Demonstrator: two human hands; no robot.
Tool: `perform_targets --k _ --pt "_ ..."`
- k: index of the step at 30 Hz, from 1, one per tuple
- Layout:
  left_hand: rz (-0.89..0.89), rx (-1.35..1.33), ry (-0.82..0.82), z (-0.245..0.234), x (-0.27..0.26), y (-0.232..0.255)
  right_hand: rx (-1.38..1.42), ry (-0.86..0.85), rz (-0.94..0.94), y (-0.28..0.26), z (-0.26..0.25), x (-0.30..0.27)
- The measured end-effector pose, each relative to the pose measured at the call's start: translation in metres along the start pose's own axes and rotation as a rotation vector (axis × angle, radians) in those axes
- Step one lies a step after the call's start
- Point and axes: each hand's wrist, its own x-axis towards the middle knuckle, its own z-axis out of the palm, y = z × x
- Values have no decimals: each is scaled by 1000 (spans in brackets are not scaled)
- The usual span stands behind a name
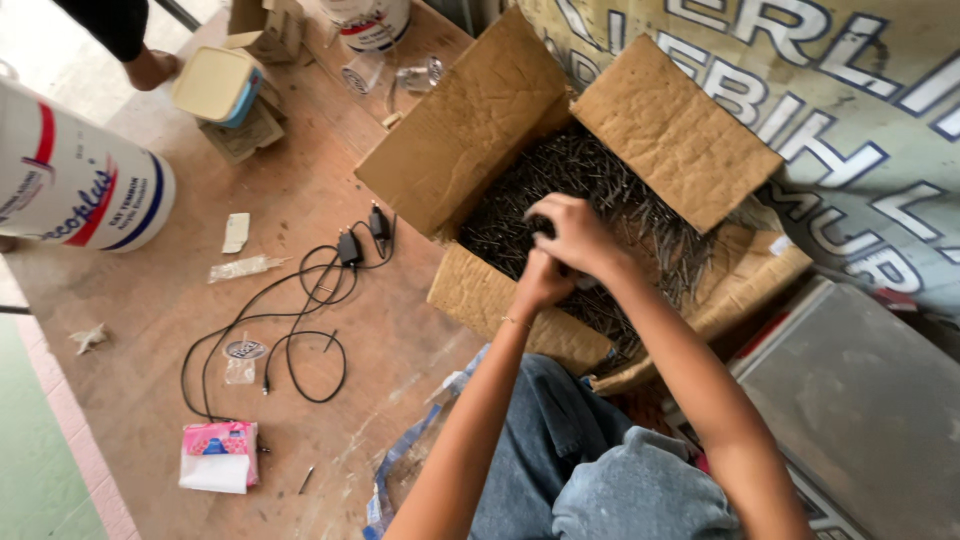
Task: The person scoops nails from a cardboard box into small plastic bags, weighs them on a digital scale, and seals the bags using a pink heat sealer. The sealed bags are then placed into a larger box.
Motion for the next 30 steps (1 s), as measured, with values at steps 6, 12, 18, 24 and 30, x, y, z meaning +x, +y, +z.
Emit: perform_targets --k 6,12,18,24,30 --pt "160 163 -103 -15 -14 -23 -477 -539 13 -5 70 51" --pt "206 249 -66 -44 -13 -26 -659 -615 24 1 89 61" --pt "285 305 -33 -23 -31 -91 -778 -545 -48 29 135 62" --pt "367 357 -20 -11 -41 -112 -796 -575 -117 30 137 62" --pt "461 380 -19 3 -22 -83 -774 -516 -228 33 133 57"
